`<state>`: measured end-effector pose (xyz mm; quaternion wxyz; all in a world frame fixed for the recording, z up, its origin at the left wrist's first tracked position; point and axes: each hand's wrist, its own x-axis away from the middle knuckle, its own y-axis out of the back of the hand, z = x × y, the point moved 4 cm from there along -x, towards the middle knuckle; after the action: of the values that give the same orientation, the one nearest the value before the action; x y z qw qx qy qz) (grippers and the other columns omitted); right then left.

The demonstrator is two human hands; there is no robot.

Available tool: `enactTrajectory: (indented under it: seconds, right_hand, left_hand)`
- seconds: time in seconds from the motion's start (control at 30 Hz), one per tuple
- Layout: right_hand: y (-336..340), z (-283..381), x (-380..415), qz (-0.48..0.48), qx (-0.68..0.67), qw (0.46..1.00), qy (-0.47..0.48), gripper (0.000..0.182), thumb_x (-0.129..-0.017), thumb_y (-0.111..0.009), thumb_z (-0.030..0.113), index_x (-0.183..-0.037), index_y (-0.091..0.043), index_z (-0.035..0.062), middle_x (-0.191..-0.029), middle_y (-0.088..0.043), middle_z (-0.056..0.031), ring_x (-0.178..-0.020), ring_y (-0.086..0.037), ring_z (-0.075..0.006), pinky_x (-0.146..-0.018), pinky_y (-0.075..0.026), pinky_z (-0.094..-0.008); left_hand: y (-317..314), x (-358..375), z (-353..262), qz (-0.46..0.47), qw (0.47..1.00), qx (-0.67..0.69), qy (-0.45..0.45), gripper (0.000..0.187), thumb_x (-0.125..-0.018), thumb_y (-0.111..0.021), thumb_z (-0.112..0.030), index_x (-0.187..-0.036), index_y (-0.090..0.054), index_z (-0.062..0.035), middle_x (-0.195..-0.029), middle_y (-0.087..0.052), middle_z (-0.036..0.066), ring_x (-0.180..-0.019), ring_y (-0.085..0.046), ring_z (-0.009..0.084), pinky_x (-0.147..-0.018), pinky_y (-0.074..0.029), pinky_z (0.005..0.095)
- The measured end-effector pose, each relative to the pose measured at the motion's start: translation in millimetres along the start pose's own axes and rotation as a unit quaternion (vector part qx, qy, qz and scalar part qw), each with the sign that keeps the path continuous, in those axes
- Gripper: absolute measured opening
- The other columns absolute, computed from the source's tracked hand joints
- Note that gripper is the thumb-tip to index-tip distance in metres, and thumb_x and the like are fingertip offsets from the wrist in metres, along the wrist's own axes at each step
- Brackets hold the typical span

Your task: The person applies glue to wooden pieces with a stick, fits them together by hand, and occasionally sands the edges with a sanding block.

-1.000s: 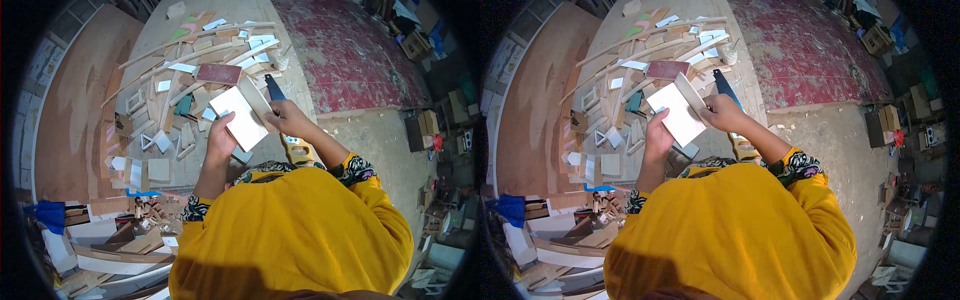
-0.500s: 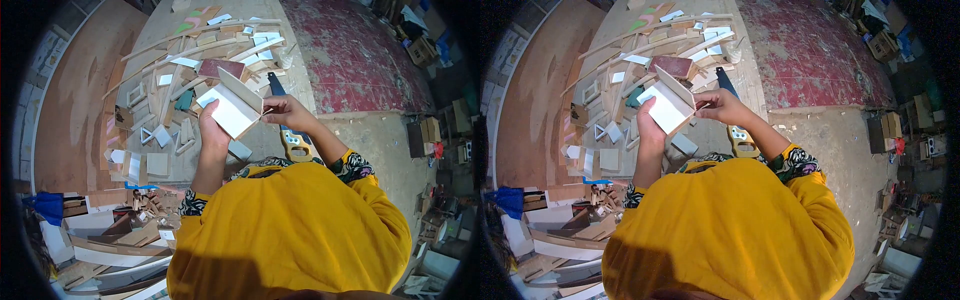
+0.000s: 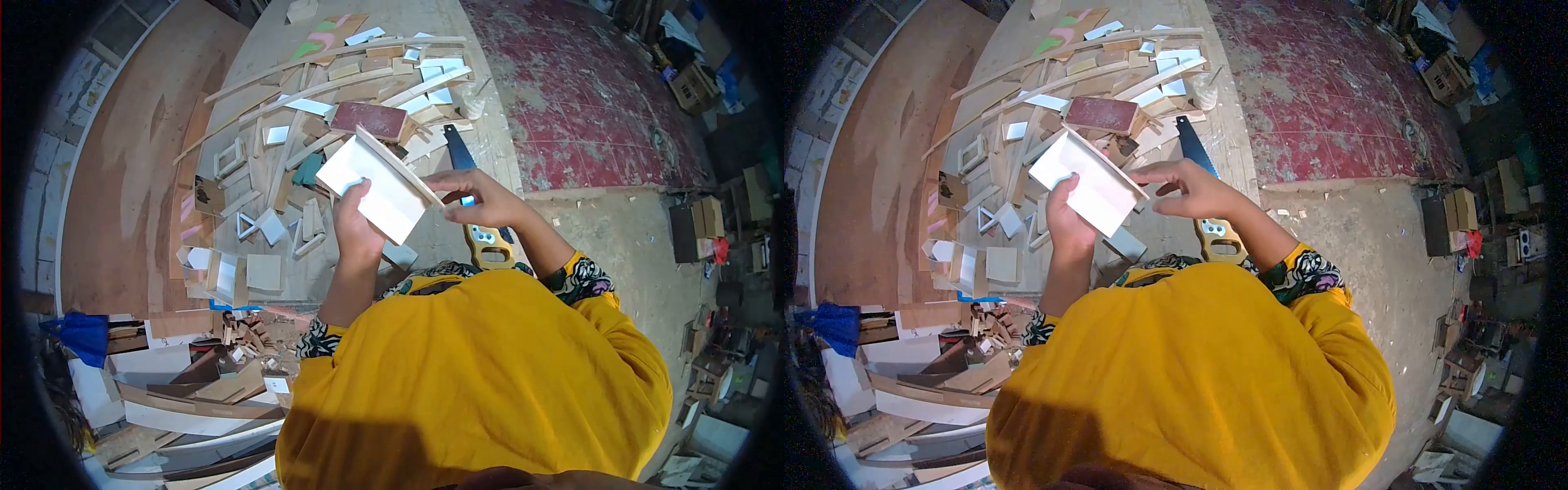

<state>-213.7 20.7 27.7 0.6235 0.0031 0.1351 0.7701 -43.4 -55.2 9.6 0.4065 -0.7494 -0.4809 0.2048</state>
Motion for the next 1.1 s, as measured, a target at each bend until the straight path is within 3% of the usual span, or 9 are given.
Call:
enactTrajectory:
  seconds: [0.1, 0.2, 0.27, 0.3, 0.53, 0.83, 0.93, 1.03, 1.1]
  right_hand:
    - [1, 1, 4, 0.036, -0.053, 0.998, 0.022, 0.049, -0.079, -0.062, 0.019, -0.125, -0.052, 0.0062, -0.117, -0.058, -0.0092, -0.100, -0.057, -0.0194, -0.083, -0.047, -0.0318]
    - [-4, 18, 5, 0.007, -0.034, 0.999, 0.005, 0.043, -0.082, -0.060, 0.020, -0.121, -0.053, 0.0029, -0.106, -0.062, -0.0128, -0.092, -0.060, -0.0232, -0.078, -0.047, -0.0313]
    - [-8, 31, 5, -0.030, 0.048, 0.998, 0.040, 0.038, -0.083, -0.058, 0.018, -0.118, -0.054, 0.0015, -0.098, -0.062, -0.0160, -0.084, -0.061, -0.0268, -0.073, -0.047, -0.0319]
    - [-9, 38, 6, -0.067, 0.127, 0.987, 0.074, 0.034, -0.084, -0.056, 0.015, -0.114, -0.054, 0.0001, -0.091, -0.062, -0.0193, -0.077, -0.062, -0.0303, -0.068, -0.047, -0.0325]
    - [-14, 43, 11, -0.096, 0.241, 0.963, 0.069, 0.025, -0.083, -0.052, 0.008, -0.106, -0.053, -0.0025, -0.075, -0.058, -0.0216, -0.063, -0.056, -0.0383, -0.056, -0.044, -0.0384]
    - [-14, 44, 5, -0.101, 0.238, 0.965, 0.049, 0.026, -0.082, -0.052, 0.007, -0.107, -0.053, -0.0009, -0.070, -0.057, -0.0209, -0.063, -0.056, -0.0376, -0.054, -0.043, -0.0380]
    - [-11, 41, 2, -0.101, 0.207, 0.972, 0.052, 0.027, -0.083, -0.053, 0.012, -0.107, -0.056, -0.0002, -0.068, -0.057, -0.0201, -0.061, -0.057, -0.0348, -0.055, -0.044, -0.0369]
    - [-4, 24, -4, -0.031, 0.075, 0.996, -0.034, 0.038, -0.087, -0.054, 0.029, -0.110, -0.059, -0.0008, -0.075, -0.062, -0.0134, -0.067, -0.060, -0.0172, -0.061, -0.047, -0.0307]
    - [0, 10, -4, -0.031, -0.031, 0.997, -0.061, 0.041, -0.087, -0.052, 0.031, -0.113, -0.057, -0.0009, -0.084, -0.063, -0.0115, -0.074, -0.060, -0.0160, -0.065, -0.047, -0.0277]
  left_hand:
    - [7, 6, 1, -0.005, 0.999, -0.029, -0.013, 0.038, -0.080, -0.051, -0.008, -0.115, -0.046, 0.0031, -0.105, -0.054, 0.013, -0.100, -0.055, 0.0226, -0.088, -0.044, 0.0362]
    - [3, 16, 0, 0.005, 0.992, -0.113, -0.052, 0.034, -0.080, -0.054, -0.007, -0.112, -0.047, 0.0027, -0.106, -0.054, 0.012, -0.098, -0.054, 0.0193, -0.086, -0.045, 0.0325]
    - [-2, 24, -3, 0.028, 0.951, -0.274, -0.141, 0.031, -0.081, -0.055, -0.006, -0.110, -0.048, 0.0029, -0.106, -0.054, 0.010, -0.097, -0.054, 0.0165, -0.084, -0.045, 0.0309]
    - [-9, 29, -4, 0.016, 0.977, -0.193, -0.089, 0.032, -0.081, -0.055, -0.004, -0.112, -0.048, 0.0018, -0.107, -0.053, 0.009, -0.097, -0.053, 0.0148, -0.083, -0.044, 0.0297]
    - [-20, 38, -2, 0.040, 0.979, -0.183, -0.086, 0.035, -0.081, -0.054, -0.004, -0.116, -0.047, -0.0010, -0.107, -0.053, 0.007, -0.096, -0.052, 0.0128, -0.082, -0.043, 0.0274]
    - [-11, 30, 0, 0.040, 0.965, -0.242, -0.095, 0.033, -0.081, -0.054, -0.005, -0.113, -0.048, 0.0003, -0.099, -0.056, 0.007, -0.088, -0.057, 0.0141, -0.076, -0.047, 0.0281]
    - [-14, 26, -1, 0.008, 0.983, -0.176, -0.049, 0.033, -0.080, -0.053, -0.007, -0.112, -0.048, 0.0032, -0.100, -0.056, 0.010, -0.091, -0.058, 0.0172, -0.076, -0.049, 0.0303]
    - [-7, 13, 5, -0.013, 0.996, -0.074, 0.053, 0.038, -0.078, -0.050, -0.010, -0.112, -0.046, 0.0059, -0.103, -0.056, 0.016, -0.094, -0.058, 0.0261, -0.083, -0.048, 0.0369]
    - [-8, 4, 3, -0.035, 0.996, -0.044, 0.075, 0.039, -0.078, -0.049, -0.011, -0.113, -0.046, 0.0056, -0.104, -0.056, 0.017, -0.097, -0.058, 0.0280, -0.086, -0.046, 0.0386]
